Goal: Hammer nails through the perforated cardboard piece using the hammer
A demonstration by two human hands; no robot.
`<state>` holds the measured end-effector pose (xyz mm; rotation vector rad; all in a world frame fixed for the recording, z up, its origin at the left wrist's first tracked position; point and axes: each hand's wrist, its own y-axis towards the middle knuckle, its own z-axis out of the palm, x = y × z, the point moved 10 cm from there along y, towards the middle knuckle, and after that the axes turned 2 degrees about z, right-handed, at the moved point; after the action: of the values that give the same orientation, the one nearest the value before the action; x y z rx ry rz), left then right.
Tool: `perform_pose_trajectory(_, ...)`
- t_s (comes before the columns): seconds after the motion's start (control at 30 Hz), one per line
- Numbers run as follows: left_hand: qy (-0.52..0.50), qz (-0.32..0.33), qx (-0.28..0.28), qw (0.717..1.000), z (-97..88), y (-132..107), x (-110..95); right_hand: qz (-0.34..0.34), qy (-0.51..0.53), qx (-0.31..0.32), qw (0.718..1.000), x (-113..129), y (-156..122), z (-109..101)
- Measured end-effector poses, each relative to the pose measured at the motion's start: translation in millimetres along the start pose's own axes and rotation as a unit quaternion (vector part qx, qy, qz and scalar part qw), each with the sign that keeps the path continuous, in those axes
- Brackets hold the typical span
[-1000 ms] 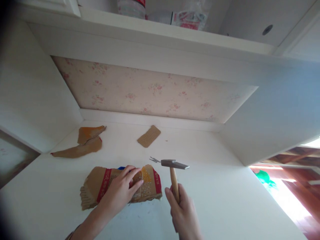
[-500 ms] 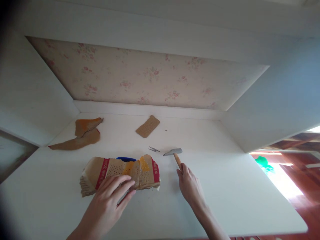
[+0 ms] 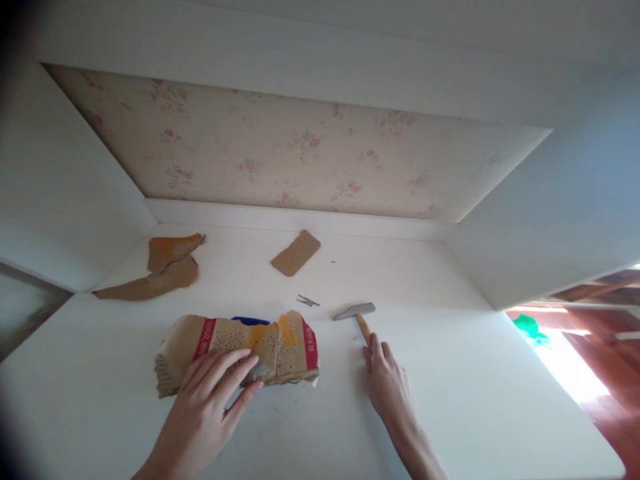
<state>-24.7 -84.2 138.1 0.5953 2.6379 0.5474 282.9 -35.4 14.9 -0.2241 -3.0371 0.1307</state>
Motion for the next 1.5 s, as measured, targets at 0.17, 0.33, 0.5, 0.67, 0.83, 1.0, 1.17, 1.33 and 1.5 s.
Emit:
perform_pose_trajectory(0.17, -0.02, 0.001, -0.009, 1.0, -1.1, 3.0, -3.4, 0.002, -0.022, -0.006, 1.0, 4.9, -2.0, -4.4)
perform_pose_trajectory(0.33, -0.044, -0.01, -0.027, 0.999, -3.9, 4.6, -4.7, 0.01, -0.044, -0.025, 0.999, 8.2, -3.4, -12.0)
perform_pose_trajectory(0.5, -0.046, -0.016, -0.023, 0.999, -2.5, 5.2, -4.4, 0.001, -0.004, -0.041, 0.999, 5.1, 0.1, -8.1)
perform_pose_trajectory(0.67, -0.037, 0.005, -0.014, 0.999, 3.1, 1.6, -12.1, -0.001, 0.023, -0.042, 0.999, -5.1, 3.7, -7.4)
perform_pose_trajectory(0.83, -0.046, 0.008, -0.004, 0.999, 8.7, 0.7, -15.1, 0.025, -0.013, -0.122, 0.992, 7.0, 10.5, -47.1)
perform_pose_trajectory(1.0, -0.051, 0.002, -0.004, 0.999, 11.0, 1.2, -13.8, -0.109, 0.086, -0.08, 0.987, 84.6, 41.2, -55.0)
perform_pose_trajectory(1.17, -0.056, -0.013, -0.006, 0.998, 13.2, 2.2, -12.6, -0.152, 0.088, -0.02, 0.984, 124.1, 81.5, -36.7)
perform_pose_trajectory(1.33, -0.051, -0.028, -0.019, 0.998, 15.2, 4.1, -13.0, -0.17, 0.096, 0.005, 0.981, 132.4, 96.5, -30.2)
perform_pose_trajectory(1.5, -0.045, -0.028, -0.005, 0.999, 19.3, 4.3, -14.3, -0.164, 0.141, -0.009, 0.976, 128.3, 91.2, -33.9)
